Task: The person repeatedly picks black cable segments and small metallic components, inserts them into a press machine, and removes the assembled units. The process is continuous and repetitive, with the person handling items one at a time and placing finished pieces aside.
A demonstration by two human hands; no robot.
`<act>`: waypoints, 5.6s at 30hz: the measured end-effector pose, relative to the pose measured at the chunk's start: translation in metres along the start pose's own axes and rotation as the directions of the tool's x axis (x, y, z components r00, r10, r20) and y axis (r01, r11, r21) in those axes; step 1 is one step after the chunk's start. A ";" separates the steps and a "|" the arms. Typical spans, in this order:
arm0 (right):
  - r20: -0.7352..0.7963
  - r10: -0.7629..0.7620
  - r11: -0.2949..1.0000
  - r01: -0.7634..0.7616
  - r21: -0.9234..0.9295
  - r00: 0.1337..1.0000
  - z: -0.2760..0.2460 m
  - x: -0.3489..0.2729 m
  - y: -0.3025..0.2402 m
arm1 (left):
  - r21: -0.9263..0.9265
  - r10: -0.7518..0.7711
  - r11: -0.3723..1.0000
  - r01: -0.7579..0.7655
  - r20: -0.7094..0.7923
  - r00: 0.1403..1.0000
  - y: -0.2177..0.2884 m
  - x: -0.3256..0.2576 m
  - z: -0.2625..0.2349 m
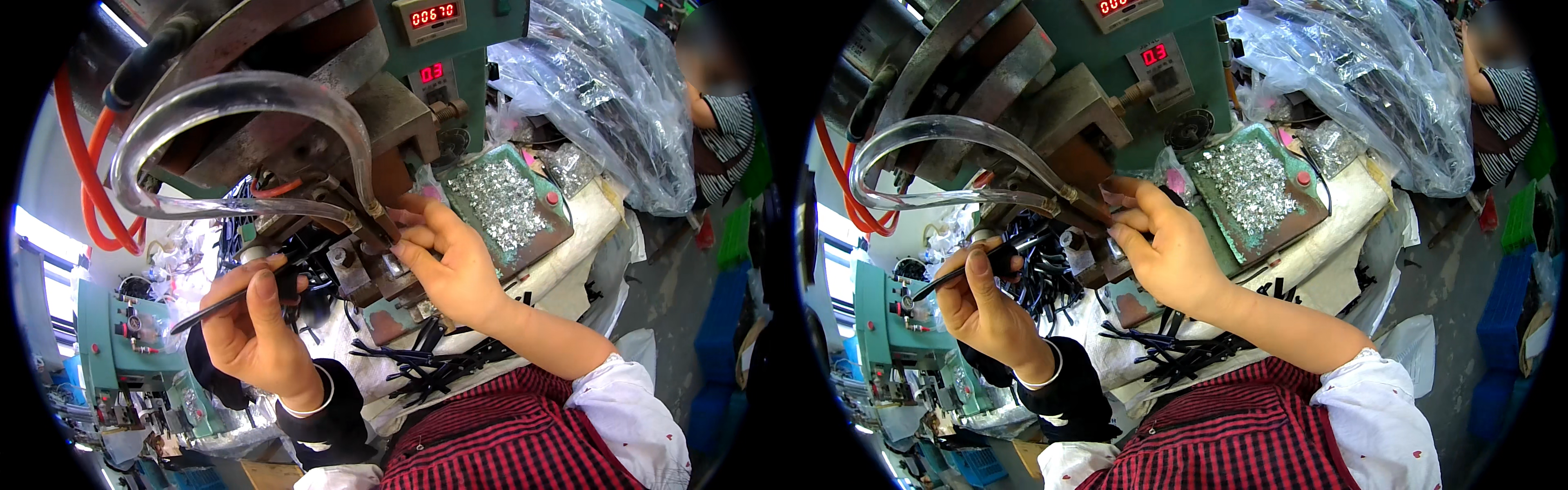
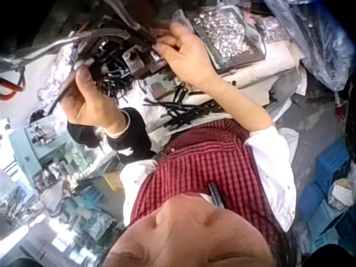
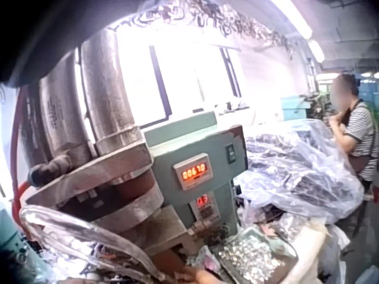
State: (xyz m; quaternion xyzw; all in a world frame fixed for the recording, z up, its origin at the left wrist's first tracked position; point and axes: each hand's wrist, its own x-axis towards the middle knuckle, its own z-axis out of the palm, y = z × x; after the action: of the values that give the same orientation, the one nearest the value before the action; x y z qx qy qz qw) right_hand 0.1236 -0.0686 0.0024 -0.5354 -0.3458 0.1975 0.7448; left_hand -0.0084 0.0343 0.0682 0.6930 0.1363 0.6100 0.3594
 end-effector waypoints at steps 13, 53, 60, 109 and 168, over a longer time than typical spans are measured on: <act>0.266 0.003 0.934 0.092 -0.346 0.964 -0.027 -0.003 -0.030 | 0.004 0.061 0.998 -0.063 0.158 0.986 0.008 -0.030 -0.003; 0.122 -0.476 0.381 0.329 -0.864 0.871 -0.113 0.023 0.063 | 0.851 0.044 0.212 -0.480 0.482 0.875 -0.156 -0.006 -0.085; 0.024 -0.385 0.355 0.171 -0.919 0.923 -0.165 -0.035 0.039 | 0.895 -0.210 0.437 -0.086 0.195 0.958 -0.107 -0.050 -0.110; -0.150 -0.334 0.474 0.028 -0.880 0.931 -0.135 0.017 0.060 | 0.111 0.529 0.717 -0.688 0.556 0.641 -0.022 -0.058 0.023; -0.118 -0.140 0.158 -0.095 -0.983 0.983 -0.121 -0.009 0.041 | 0.129 0.398 0.812 -0.570 0.592 0.701 0.010 -0.048 0.012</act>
State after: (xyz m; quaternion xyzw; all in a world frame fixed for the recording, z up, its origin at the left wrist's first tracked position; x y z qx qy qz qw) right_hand 0.2090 -0.1401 -0.0618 -0.9004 -0.3299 -0.1347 0.2495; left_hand -0.0099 -0.0071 0.0392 0.8926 -0.0678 0.4350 0.0968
